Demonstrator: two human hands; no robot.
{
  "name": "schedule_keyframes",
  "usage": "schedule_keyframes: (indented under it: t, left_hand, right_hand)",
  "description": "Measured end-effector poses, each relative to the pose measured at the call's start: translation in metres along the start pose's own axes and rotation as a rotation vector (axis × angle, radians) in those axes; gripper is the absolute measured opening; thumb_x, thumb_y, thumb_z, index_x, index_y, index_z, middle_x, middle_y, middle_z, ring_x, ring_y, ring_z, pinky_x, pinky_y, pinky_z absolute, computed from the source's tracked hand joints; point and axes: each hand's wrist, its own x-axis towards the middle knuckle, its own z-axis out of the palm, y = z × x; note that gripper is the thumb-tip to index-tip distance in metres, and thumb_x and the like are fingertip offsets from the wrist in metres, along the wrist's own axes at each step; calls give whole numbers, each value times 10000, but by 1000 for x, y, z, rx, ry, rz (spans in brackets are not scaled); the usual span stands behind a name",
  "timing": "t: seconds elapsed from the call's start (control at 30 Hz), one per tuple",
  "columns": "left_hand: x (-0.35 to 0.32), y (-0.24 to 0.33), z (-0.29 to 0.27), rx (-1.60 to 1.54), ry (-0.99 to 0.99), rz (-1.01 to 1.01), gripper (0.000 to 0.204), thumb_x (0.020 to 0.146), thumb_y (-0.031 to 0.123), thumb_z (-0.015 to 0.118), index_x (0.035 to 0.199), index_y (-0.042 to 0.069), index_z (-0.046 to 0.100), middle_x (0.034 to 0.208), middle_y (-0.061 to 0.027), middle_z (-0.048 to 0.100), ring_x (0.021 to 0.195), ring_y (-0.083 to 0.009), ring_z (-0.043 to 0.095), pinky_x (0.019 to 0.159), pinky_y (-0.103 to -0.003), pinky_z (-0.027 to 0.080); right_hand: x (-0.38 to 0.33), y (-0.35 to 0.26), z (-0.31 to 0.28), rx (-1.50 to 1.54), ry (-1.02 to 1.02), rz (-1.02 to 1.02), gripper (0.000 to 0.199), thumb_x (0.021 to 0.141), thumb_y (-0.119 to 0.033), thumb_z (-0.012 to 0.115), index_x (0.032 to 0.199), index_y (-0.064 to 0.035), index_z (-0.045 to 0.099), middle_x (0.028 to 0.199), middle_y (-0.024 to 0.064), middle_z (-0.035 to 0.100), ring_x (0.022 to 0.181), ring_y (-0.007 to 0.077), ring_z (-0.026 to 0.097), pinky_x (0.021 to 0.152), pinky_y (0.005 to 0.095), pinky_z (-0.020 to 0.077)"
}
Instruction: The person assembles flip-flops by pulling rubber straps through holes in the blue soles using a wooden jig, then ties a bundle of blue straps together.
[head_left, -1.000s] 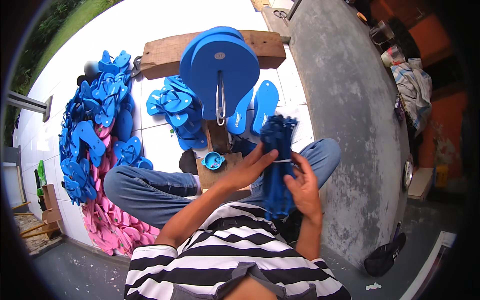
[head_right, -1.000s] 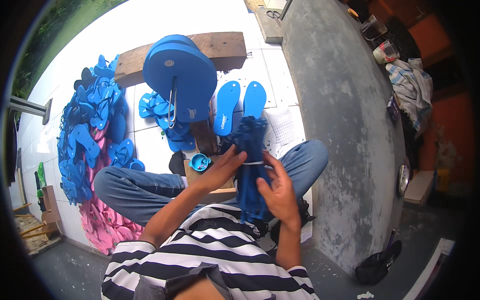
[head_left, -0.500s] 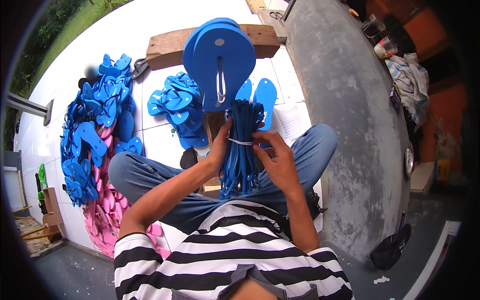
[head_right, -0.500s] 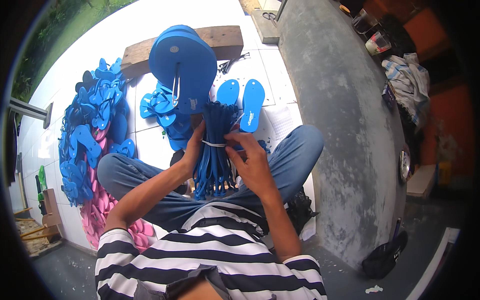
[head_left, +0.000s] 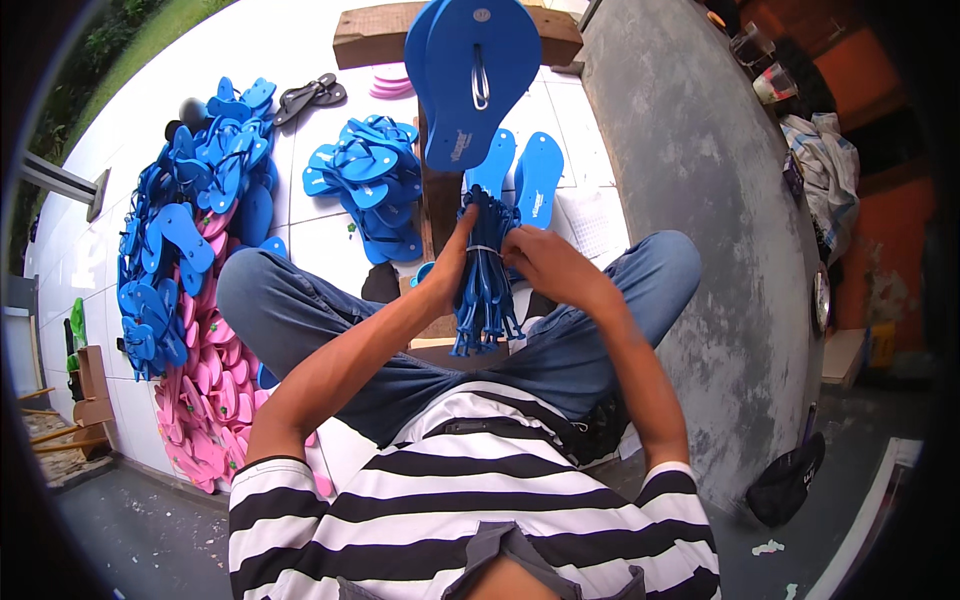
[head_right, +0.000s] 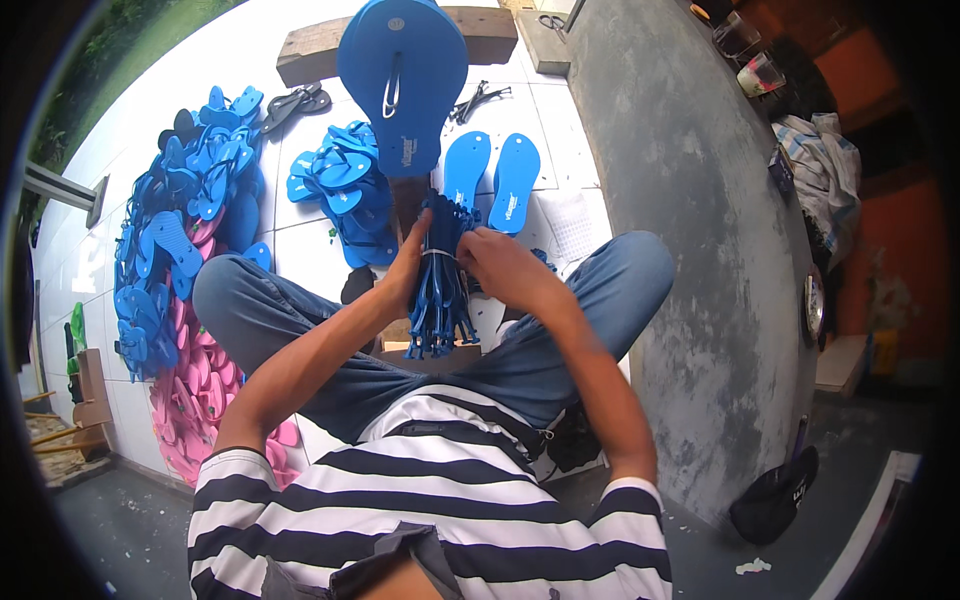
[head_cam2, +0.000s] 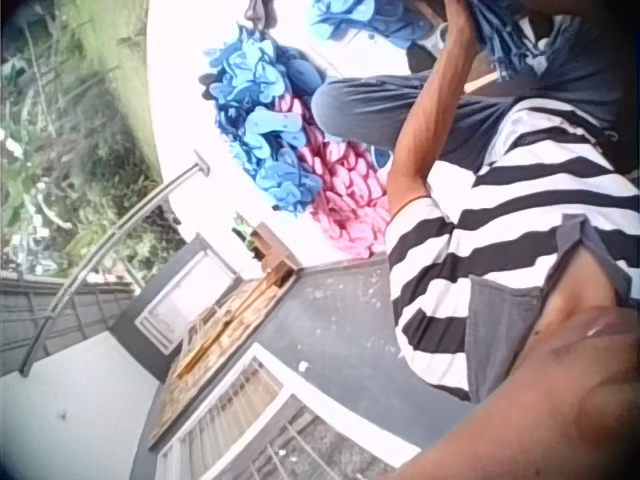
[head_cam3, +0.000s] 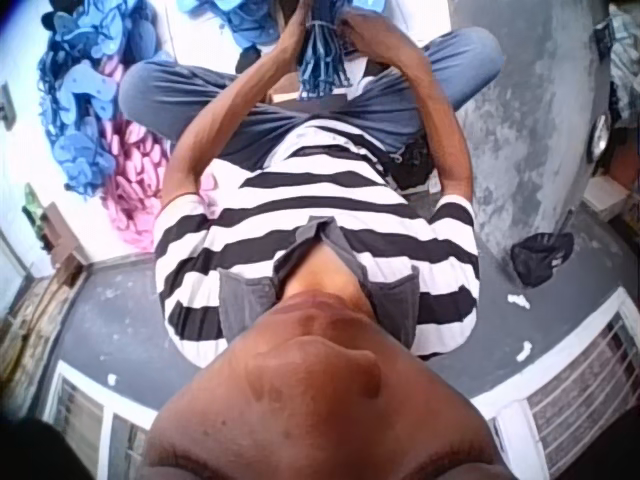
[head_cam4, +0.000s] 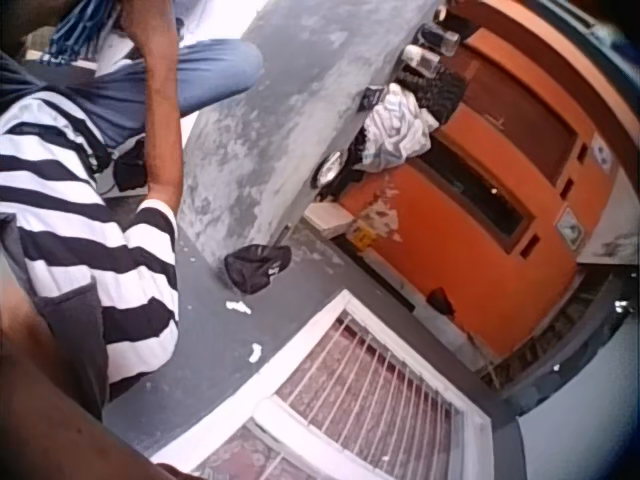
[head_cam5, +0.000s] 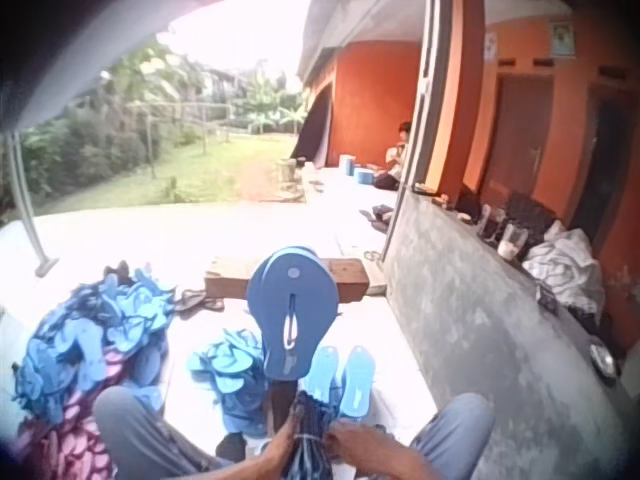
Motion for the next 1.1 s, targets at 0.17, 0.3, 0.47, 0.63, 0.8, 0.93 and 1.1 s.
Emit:
schedule_keyframes:
  t: [0.17, 0.3, 0.47, 0.63, 0.8, 0.93, 1.1]
  left_hand:
    - [14, 1, -9, 134, 73, 71, 553, 894, 560, 640, 1011, 20, 638, 679, -57, 657, 546, -185, 676, 517, -307, 577]
    - [25, 7, -21, 88, 83, 110, 459, 914, 482, 643, 1042, 41, 629, 786, -64, 669, 650, -171, 680, 611, -322, 578]
    - [40, 4, -16, 153, 212, 158, 269, 944, 303, 565, 1058, 63, 609, 838, -21, 640, 681, -138, 640, 606, -284, 524]
    - [44, -11, -24, 302, 186, 39, 264, 953, 319, 524, 983, 73, 615, 755, -14, 604, 635, -120, 601, 613, -269, 484]
    - [45, -11, -37, 153, 63, -4, 441, 933, 447, 460, 924, 40, 627, 724, -87, 639, 603, -177, 638, 570, -288, 519]
    - [41, -2, -31, 10, -16, -84, 545, 899, 542, 456, 943, 29, 635, 725, -118, 655, 616, -208, 659, 598, -302, 545]
    - [45, -9, -42, -77, 176, 17, 509, 932, 501, 503, 1071, 23, 609, 812, -76, 676, 590, -177, 663, 559, -297, 561]
  right_hand:
    - [42, 8, -33, -49, -287, -88, 143, 948, -121, 547, 937, -6, 633, 952, 182, 656, 937, 360, 633, 819, 410, 497]
    - [57, 23, -28, 160, -260, -30, 155, 952, -137, 566, 966, 2, 633, 966, 182, 672, 929, 325, 665, 799, 389, 510]
    - [34, 48, 8, 287, -136, -145, 110, 951, -123, 574, 947, -13, 572, 885, 103, 591, 834, 238, 591, 748, 344, 475]
    - [28, 46, 2, 430, -268, 25, 148, 956, -168, 575, 935, -21, 576, 871, 84, 545, 825, 204, 542, 740, 339, 449]
    - [37, 39, -6, 567, -354, 101, 225, 970, -248, 593, 925, -28, 594, 873, 64, 549, 834, 170, 537, 747, 338, 443]
    - [42, 49, -3, 694, -370, 135, 237, 972, -277, 603, 947, -41, 606, 887, 52, 552, 866, 161, 539, 812, 332, 443]
    - [39, 43, 11, 464, -245, -35, 220, 947, -250, 647, 942, -37, 591, 889, 68, 558, 893, 206, 546, 825, 351, 443]
